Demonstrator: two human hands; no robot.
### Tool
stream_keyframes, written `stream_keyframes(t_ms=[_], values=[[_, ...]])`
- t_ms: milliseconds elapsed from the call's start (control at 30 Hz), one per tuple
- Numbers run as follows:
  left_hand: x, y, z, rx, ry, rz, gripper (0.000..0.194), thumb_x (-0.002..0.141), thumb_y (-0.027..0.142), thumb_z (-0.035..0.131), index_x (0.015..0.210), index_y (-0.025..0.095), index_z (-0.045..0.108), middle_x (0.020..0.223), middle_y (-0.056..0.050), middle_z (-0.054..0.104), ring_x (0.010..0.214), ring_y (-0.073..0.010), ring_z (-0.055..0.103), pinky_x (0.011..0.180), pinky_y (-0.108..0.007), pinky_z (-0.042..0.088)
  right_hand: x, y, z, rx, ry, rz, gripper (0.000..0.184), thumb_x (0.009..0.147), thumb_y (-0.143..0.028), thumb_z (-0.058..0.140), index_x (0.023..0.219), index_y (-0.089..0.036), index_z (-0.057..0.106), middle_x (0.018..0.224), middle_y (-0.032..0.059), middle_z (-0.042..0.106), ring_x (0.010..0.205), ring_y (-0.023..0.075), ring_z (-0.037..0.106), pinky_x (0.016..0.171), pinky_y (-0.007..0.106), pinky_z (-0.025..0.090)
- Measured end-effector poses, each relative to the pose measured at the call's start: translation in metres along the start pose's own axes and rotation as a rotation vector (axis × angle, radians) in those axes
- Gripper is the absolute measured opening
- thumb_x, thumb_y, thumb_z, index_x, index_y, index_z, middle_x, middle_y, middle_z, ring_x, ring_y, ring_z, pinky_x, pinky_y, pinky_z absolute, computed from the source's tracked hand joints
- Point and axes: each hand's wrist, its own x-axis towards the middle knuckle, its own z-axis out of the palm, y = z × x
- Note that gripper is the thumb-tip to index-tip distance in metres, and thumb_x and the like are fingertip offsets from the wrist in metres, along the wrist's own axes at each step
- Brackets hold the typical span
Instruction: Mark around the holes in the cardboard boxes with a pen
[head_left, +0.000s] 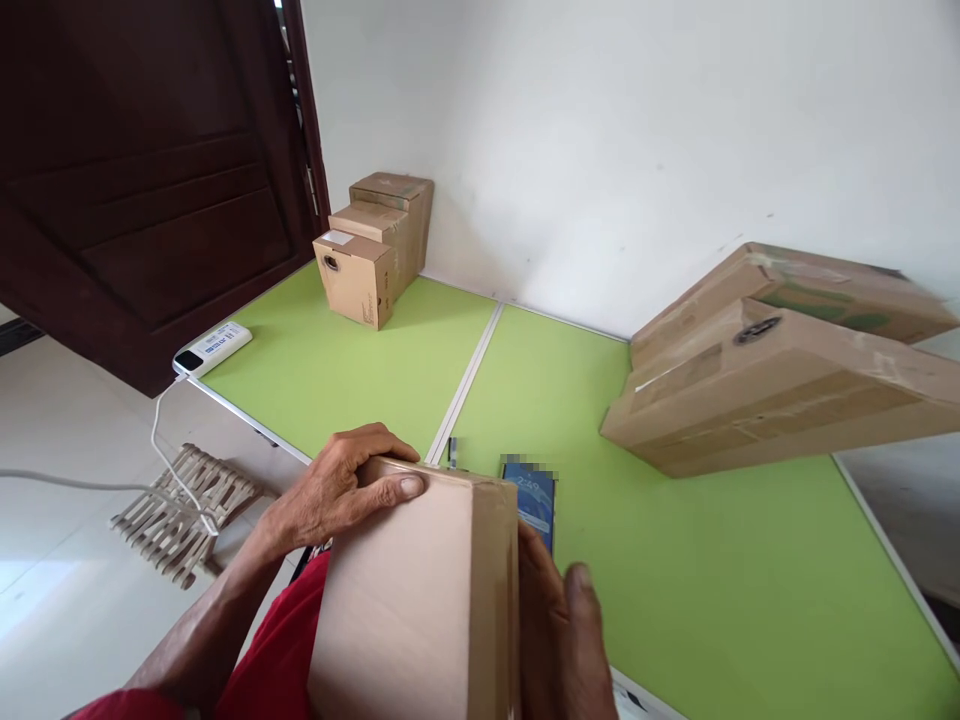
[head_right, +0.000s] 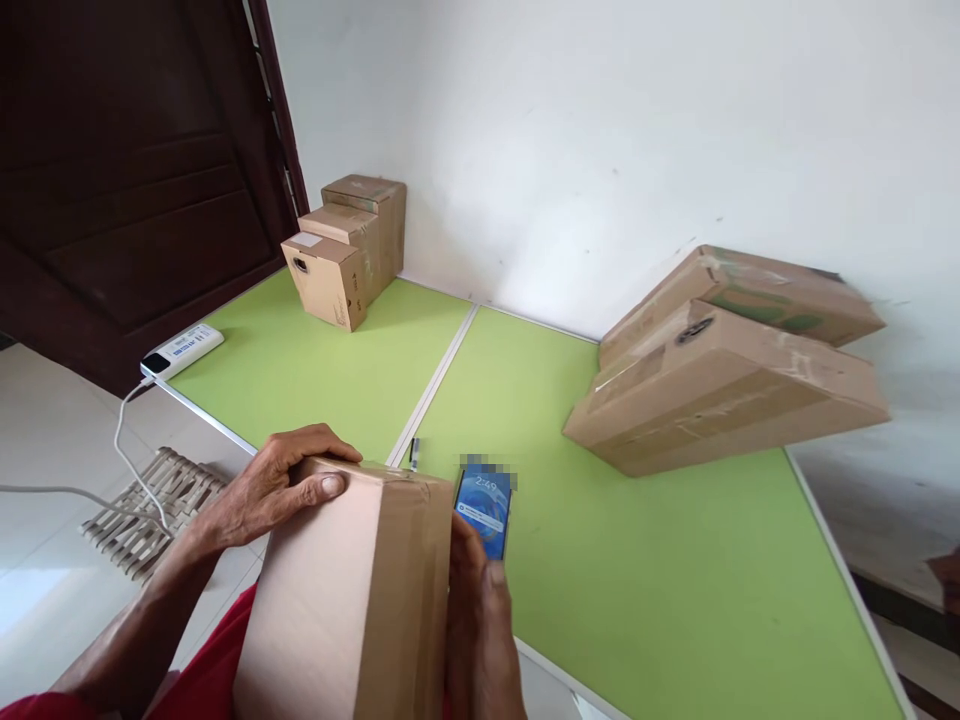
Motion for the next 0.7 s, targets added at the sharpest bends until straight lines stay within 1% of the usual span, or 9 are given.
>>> stream_keyframes(t_ms=[67, 133, 200, 267, 333, 433, 533, 633, 700], values=[[0.001, 0.001, 0.001, 0.007, 0.000, -0.009, 0.043, 0.101, 0.063, 0.069, 0.112, 0.024, 0.083, 0.113, -0.007, 0.080, 0.101, -0.0249, 0.073, 0.089, -0.035, 0.051, -0.009, -0.006, -0.004, -0.035, 0.031, 0.036, 0.092, 0.078, -0.097, 0.065, 0.146, -0.036, 0.068, 0.151, 0.0119, 0.070, 0.137, 0.0446, 0.066, 0.095, 0.053, 0.063], [0.002, 0.003, 0.003, 0.005, -0.001, -0.014, 0.043, 0.100, 0.063, 0.070, 0.112, 0.023, 0.083, 0.112, -0.007, 0.080, 0.101, -0.0248, 0.073, 0.089, -0.035, 0.051, -0.021, -0.015, 0.000, -0.116, 0.029, -0.005, 0.115, 0.062, -0.094, 0.081, 0.158, -0.036, 0.056, 0.162, 0.0134, 0.060, 0.147, 0.0465, 0.058, 0.101, 0.052, 0.061], [0.004, 0.007, 0.006, 0.007, 0.005, -0.019, 0.045, 0.099, 0.064, 0.071, 0.112, 0.023, 0.083, 0.112, -0.008, 0.080, 0.101, -0.0253, 0.073, 0.088, -0.035, 0.052, -0.035, -0.026, 0.010, -0.206, 0.013, -0.045, 0.134, 0.056, -0.087, 0.090, 0.170, -0.038, 0.039, 0.173, 0.0118, 0.047, 0.157, 0.0456, 0.047, 0.112, 0.053, 0.055], [0.004, 0.010, 0.009, 0.025, 0.016, -0.024, 0.048, 0.098, 0.067, 0.070, 0.110, 0.023, 0.083, 0.111, -0.008, 0.080, 0.099, -0.0256, 0.074, 0.088, -0.035, 0.052, -0.045, -0.035, 0.020, -0.315, 0.031, -0.021, 0.140, 0.057, -0.081, 0.094, 0.173, -0.038, 0.029, 0.177, 0.0102, 0.040, 0.159, 0.0445, 0.044, 0.119, 0.056, 0.049], [0.004, 0.012, 0.012, 0.054, 0.034, -0.032, 0.050, 0.097, 0.070, 0.069, 0.108, 0.023, 0.083, 0.111, -0.008, 0.081, 0.099, -0.0265, 0.074, 0.089, -0.036, 0.052, -0.047, -0.040, 0.027, -0.378, 0.041, 0.022, 0.135, 0.063, -0.079, 0.091, 0.174, -0.036, 0.027, 0.176, 0.0118, 0.042, 0.155, 0.0446, 0.048, 0.121, 0.058, 0.046], [0.003, 0.012, 0.015, 0.078, 0.062, -0.046, 0.051, 0.096, 0.070, 0.070, 0.113, 0.023, 0.081, 0.117, -0.009, 0.081, 0.106, -0.0293, 0.075, 0.096, -0.039, 0.053, -0.039, -0.038, 0.027, -0.319, -0.015, 0.026, 0.124, 0.072, -0.076, 0.086, 0.172, -0.034, 0.027, 0.170, 0.0136, 0.050, 0.149, 0.0429, 0.055, 0.114, 0.055, 0.053], [0.000, 0.006, 0.018, -0.005, 0.069, -0.054, 0.055, 0.098, 0.070, 0.067, 0.126, 0.023, 0.077, 0.129, -0.010, 0.079, 0.118, -0.0316, 0.073, 0.101, -0.041, 0.054, -0.028, -0.029, 0.017, -0.210, -0.017, -0.060, 0.109, 0.075, -0.071, 0.086, 0.166, -0.031, 0.041, 0.168, 0.0142, 0.053, 0.147, 0.0412, 0.058, 0.109, 0.050, 0.057], [-0.004, -0.002, 0.023, -0.106, 0.083, -0.056, 0.059, 0.105, 0.071, 0.053, 0.137, 0.025, 0.072, 0.139, -0.010, 0.075, 0.128, -0.0327, 0.068, 0.109, -0.043, 0.052, -0.015, -0.016, 0.001, -0.161, 0.030, -0.134, 0.096, 0.076, -0.065, 0.086, 0.158, -0.027, 0.053, 0.159, 0.0164, 0.061, 0.146, 0.0437, 0.059, 0.109, 0.052, 0.057], [-0.006, -0.007, 0.028, -0.163, 0.102, -0.066, 0.064, 0.107, 0.074, 0.044, 0.146, 0.027, 0.067, 0.143, -0.009, 0.073, 0.134, -0.0336, 0.065, 0.116, -0.047, 0.048, -0.006, -0.005, -0.011, -0.159, 0.023, -0.139, 0.093, 0.071, -0.063, 0.090, 0.152, -0.027, 0.062, 0.148, 0.0170, 0.070, 0.138, 0.0467, 0.065, 0.100, 0.052, 0.061]])
